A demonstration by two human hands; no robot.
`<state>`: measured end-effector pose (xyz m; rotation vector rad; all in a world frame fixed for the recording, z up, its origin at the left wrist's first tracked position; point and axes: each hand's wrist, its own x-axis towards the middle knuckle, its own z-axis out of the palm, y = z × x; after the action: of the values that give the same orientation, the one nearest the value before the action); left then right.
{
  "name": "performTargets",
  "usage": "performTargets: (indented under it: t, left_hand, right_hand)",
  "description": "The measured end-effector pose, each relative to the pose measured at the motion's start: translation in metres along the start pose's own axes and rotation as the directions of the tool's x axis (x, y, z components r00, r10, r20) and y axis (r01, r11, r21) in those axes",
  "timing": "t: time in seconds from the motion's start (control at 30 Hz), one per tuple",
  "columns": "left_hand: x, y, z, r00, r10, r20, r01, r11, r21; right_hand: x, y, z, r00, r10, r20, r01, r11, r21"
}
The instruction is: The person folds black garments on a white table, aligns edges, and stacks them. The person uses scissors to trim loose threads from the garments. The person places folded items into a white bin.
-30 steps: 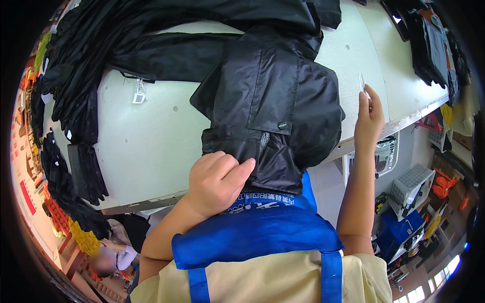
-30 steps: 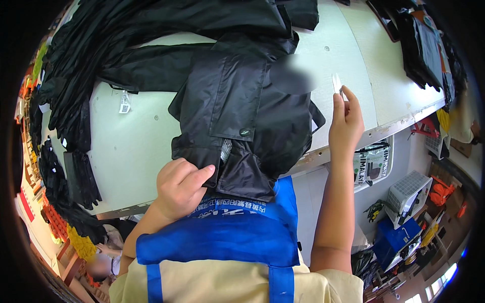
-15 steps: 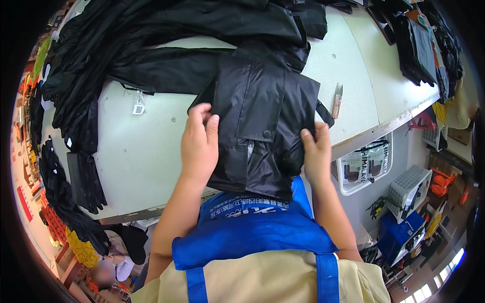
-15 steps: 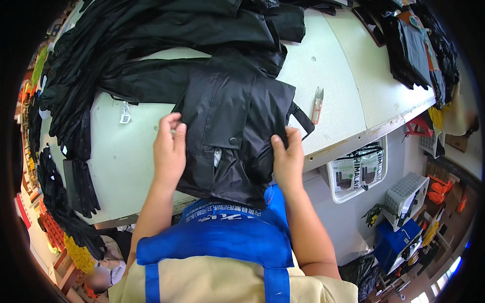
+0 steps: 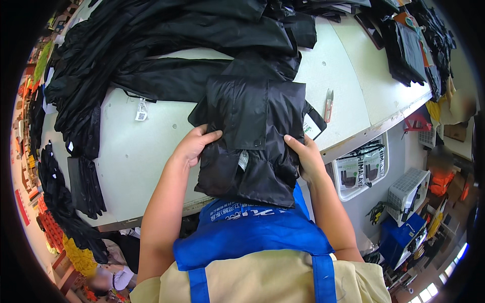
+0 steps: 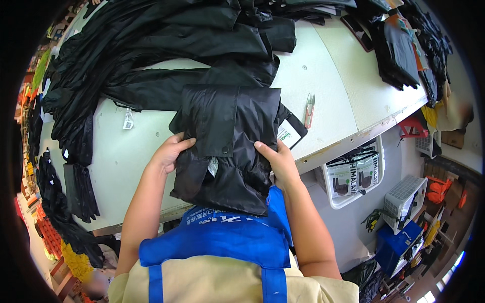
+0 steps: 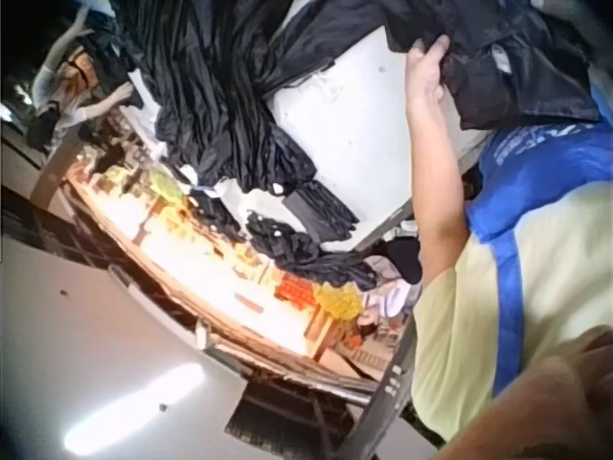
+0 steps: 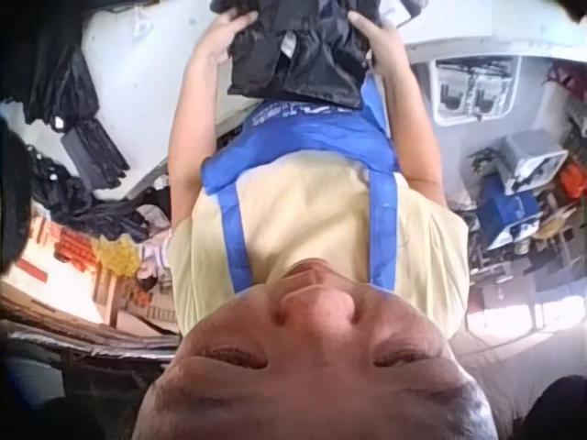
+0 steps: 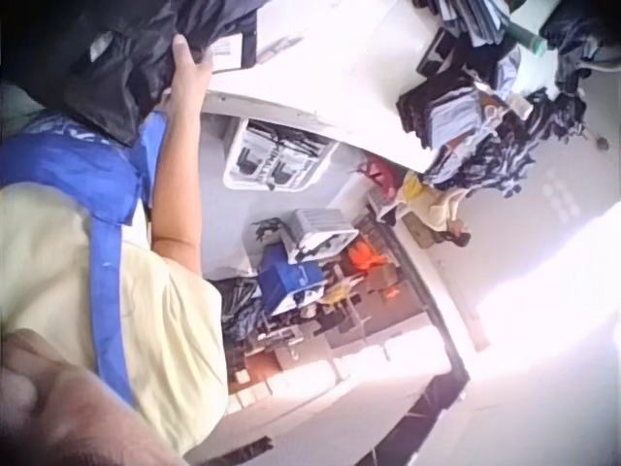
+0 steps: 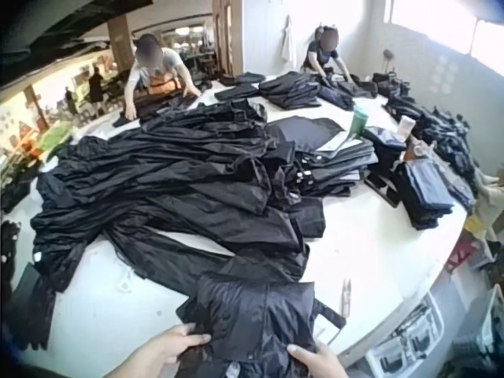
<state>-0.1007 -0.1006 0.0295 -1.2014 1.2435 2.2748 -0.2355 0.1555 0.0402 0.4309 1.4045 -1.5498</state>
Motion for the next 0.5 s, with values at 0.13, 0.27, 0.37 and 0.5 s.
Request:
performTargets:
  t: [0.13,0.27,0.37,0.5]
  left_hand:
    - [-0.035,-0.001,0.011,0.983,0.175,0.048,-0.166,0.975,-0.147]
    - [-0.062,0.002,0.035,0.938,0.331,0.104,-0.297,0.921,-0.253]
    - [-0.039,-0.057,0.095,0.857,0.496,-0.137,-0.505,0.761,-0.407]
    - [-0.042,-0.132,0.128,0.993,-0.094,-0.076,-0.001,0.622,-0.783]
  right_hand:
    - [-0.018,-0.003,0.001,0.962,-0.093,0.258,0.089,0.996,0.026]
    - [-0.014,-0.093,0.027,0.889,-0.347,0.298,0.448,0.532,-0.718]
    - [0.001,-0.125,0.06,0.828,-0.393,0.399,0.439,0.014,-0.898]
    - [-0.015,-0.067,0.08,0.58,-0.405,0.707,0.575,-0.412,-0.707]
